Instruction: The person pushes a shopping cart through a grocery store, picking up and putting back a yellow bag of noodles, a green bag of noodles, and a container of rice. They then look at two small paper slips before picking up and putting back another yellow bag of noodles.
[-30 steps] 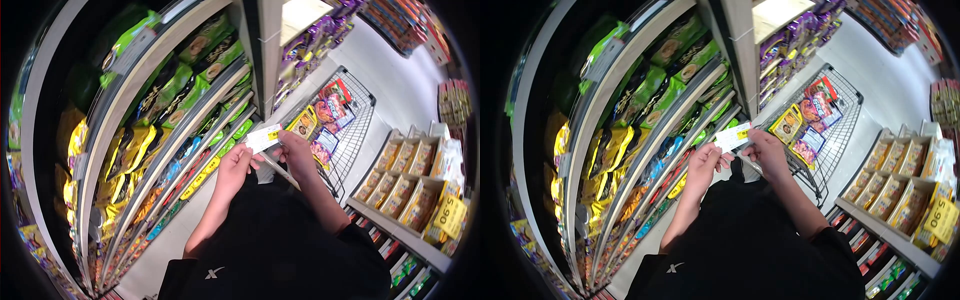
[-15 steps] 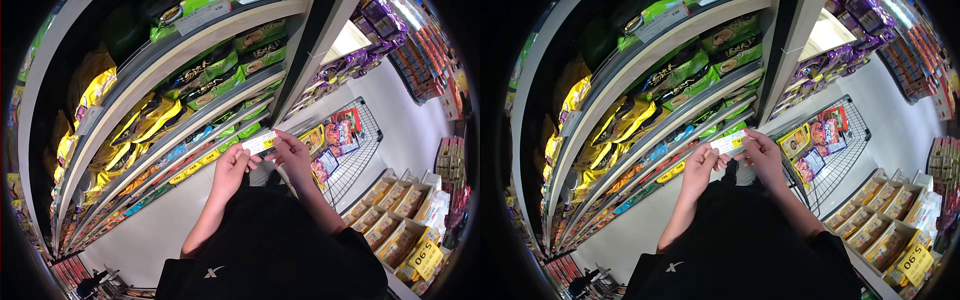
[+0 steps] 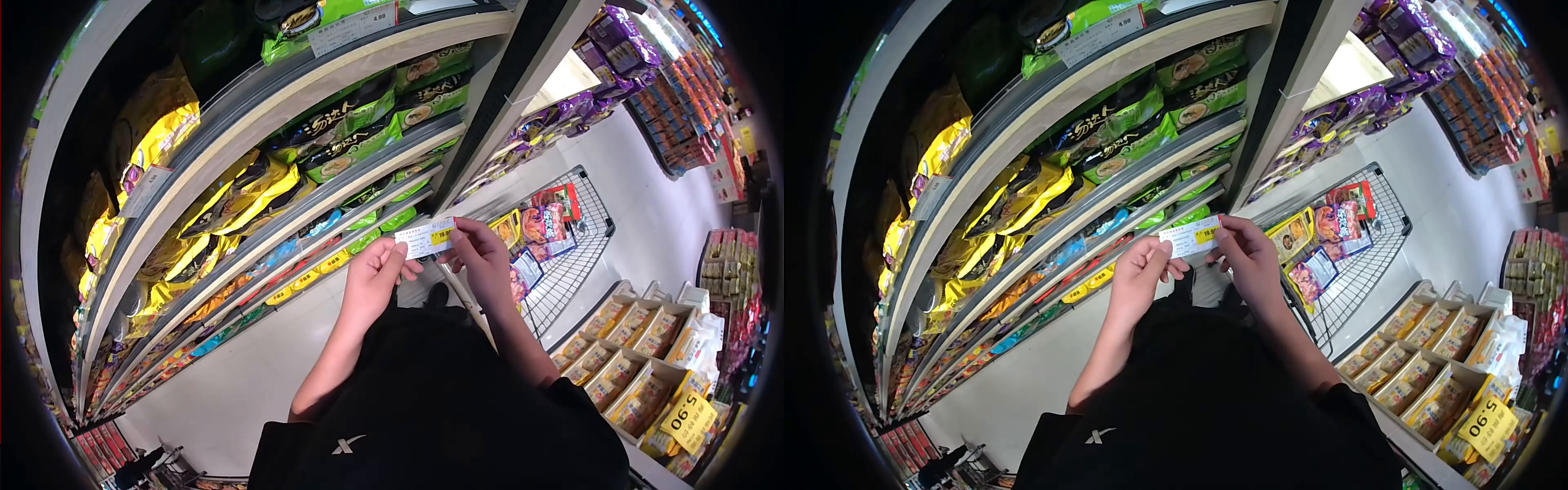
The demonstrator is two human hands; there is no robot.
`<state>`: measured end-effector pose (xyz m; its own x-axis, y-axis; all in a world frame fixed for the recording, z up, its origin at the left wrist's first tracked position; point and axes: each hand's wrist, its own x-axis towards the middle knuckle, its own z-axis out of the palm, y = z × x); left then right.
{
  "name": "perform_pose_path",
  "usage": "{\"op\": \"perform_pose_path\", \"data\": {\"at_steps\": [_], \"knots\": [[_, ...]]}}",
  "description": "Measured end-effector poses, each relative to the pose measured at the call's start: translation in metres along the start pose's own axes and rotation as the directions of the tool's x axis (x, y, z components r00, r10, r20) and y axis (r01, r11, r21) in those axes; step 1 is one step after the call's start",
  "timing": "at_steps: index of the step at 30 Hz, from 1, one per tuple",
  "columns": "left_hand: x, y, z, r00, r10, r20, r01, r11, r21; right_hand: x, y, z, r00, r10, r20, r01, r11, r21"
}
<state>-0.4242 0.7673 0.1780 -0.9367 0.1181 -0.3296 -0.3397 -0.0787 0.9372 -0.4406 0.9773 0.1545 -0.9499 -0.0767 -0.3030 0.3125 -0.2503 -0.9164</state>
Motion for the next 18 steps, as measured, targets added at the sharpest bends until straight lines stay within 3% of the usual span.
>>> {"op": "perform_pose_path", "data": {"at_steps": [5,7,13,18], "knots": [[0.0043,-0.002,-0.0024,0.999,0.007,0.041,-0.009,0.999,0.033,0.0032,-0.0081,0.0001,1.0,-0.022,0.004,0.022,1.0,-0.01],[0.0027,0.0029,-0.0002,0.998,-0.048,0.029,0.047,0.999,0.026,0.002,-0.0087,0.0018,0.996,-0.034,-0.087,0.035,0.999,0.012],[0.0026,0.0016,-0.0016,0.998,-0.017,0.054,0.016,1.0,0.009,0.0039,-0.002,0.0025,0.982,0.016,-0.19,0.011,0.99,0.14],[0.0017,-0.0024,-0.0033,0.998,0.001,0.066,-0.001,1.0,0.005,0.002,-0.004,0.0028,0.986,0.05,-0.161,-0.019,0.982,0.185]]}}
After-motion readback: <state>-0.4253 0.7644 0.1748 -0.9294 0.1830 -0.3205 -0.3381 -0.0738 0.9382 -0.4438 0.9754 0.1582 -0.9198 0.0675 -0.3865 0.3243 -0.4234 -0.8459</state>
